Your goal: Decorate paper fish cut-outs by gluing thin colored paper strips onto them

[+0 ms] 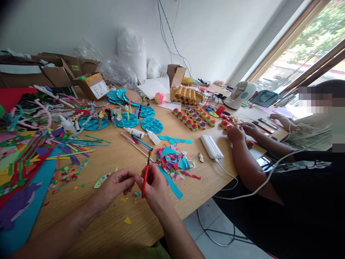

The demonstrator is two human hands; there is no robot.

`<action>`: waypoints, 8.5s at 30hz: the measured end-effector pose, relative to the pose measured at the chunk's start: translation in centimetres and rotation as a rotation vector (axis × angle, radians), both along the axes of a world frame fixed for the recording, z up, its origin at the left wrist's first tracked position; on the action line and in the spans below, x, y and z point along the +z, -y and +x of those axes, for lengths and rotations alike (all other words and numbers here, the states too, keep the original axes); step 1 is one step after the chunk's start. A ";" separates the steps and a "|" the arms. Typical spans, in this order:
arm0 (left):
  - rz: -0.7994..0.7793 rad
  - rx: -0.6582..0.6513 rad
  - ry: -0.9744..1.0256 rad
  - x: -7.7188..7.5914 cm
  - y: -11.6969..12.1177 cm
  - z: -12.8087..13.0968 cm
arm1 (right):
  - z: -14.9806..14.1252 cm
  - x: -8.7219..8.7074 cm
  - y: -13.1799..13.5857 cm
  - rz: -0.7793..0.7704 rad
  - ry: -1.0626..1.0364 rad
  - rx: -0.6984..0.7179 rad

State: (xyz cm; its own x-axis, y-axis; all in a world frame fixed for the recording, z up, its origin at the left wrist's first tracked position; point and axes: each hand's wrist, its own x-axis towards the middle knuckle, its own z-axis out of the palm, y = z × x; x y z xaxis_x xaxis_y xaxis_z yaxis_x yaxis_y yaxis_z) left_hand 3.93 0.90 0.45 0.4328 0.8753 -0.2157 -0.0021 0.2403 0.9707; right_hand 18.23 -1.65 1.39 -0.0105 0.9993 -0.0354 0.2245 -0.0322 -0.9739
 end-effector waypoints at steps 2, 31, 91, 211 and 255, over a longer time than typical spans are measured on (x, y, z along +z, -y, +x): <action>-0.011 0.039 0.033 0.4 0.0 -0.3 | 0.1 0.4 0.7 -0.008 0.095 0.070; -0.021 -0.075 0.036 1.8 -0.6 -1.5 | 0.3 0.6 2.4 -0.072 0.302 0.278; 0.005 -0.139 -0.122 0.6 -0.6 -2.4 | 0.8 -0.6 3.0 -0.157 0.288 0.289; -0.106 -0.044 0.031 0.4 0.4 -1.8 | 0.7 -0.8 3.3 -0.201 0.261 0.354; -0.075 0.027 -0.040 0.3 -0.2 -2.5 | 1.5 -1.0 2.1 -0.089 0.569 0.267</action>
State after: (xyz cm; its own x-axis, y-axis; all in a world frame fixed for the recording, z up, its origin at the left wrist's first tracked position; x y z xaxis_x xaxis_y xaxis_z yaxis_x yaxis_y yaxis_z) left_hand 1.43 1.14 0.76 0.3989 0.8674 -0.2974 0.0289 0.3123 0.9496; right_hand 19.77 -3.71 0.36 -0.2142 0.9579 -0.1913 0.7177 0.0215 -0.6960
